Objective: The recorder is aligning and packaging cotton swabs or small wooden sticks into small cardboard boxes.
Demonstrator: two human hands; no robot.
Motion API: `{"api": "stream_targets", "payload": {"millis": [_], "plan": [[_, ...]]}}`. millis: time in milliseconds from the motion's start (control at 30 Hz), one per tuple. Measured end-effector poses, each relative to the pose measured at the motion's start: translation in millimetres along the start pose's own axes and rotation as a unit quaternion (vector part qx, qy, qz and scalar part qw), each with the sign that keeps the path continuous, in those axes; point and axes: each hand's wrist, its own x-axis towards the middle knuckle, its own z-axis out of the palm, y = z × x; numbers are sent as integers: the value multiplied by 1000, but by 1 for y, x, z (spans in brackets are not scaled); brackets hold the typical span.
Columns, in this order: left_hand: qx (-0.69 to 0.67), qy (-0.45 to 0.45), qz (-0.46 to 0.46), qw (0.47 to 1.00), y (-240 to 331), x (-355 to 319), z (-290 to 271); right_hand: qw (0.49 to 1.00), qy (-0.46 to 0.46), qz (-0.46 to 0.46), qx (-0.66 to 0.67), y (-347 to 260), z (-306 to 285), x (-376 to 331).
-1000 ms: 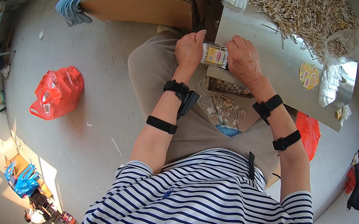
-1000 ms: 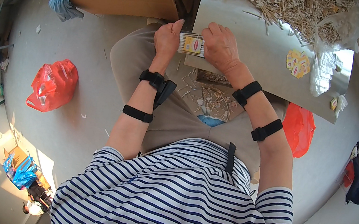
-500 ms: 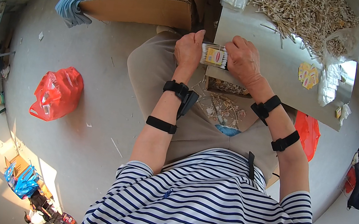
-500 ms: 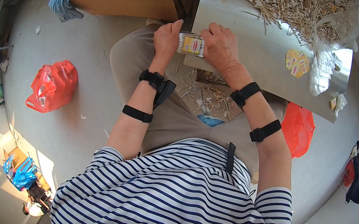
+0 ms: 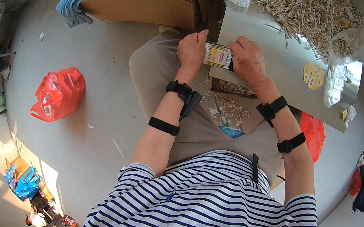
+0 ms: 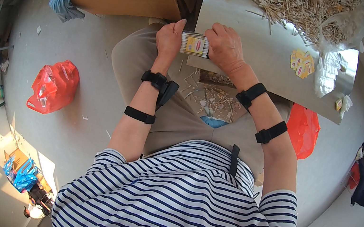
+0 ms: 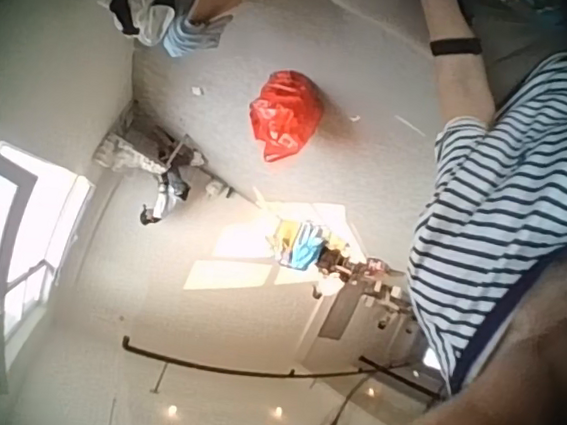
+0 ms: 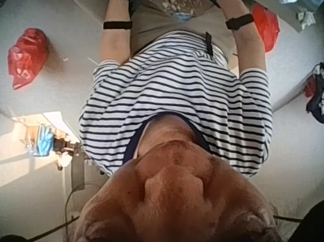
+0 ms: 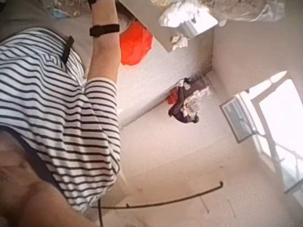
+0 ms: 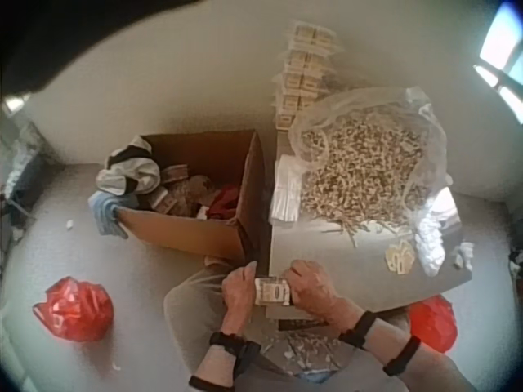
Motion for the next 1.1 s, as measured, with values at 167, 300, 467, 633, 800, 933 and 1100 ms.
{"api": "stream_targets", "payload": {"millis": [167,300,467,633,800,933,1100], "plan": [[-12,-5,-13,1000,3,-1,-1,1000,3,16,9,2,0,-3],[-3,3,-5,1000,1,-1,-1,999,-26,20,4,-1,-3,-3],[-13,-2,-14,1000,2,-2,0,999,-39,-22,-31,2,-5,0],[-5,-1,-11,1000,1,-1,-1,989,-32,-125,-75,3,-8,4],[2,-2,-8,1000,0,0,1,983,-49,-146,-99,4,-6,5],[1,1,-3,1000,0,0,1,982,-56,-144,-107,4,-4,6],[-4,2,-6,1000,2,-1,-1,982,-68,-129,-121,4,-1,5]]}}
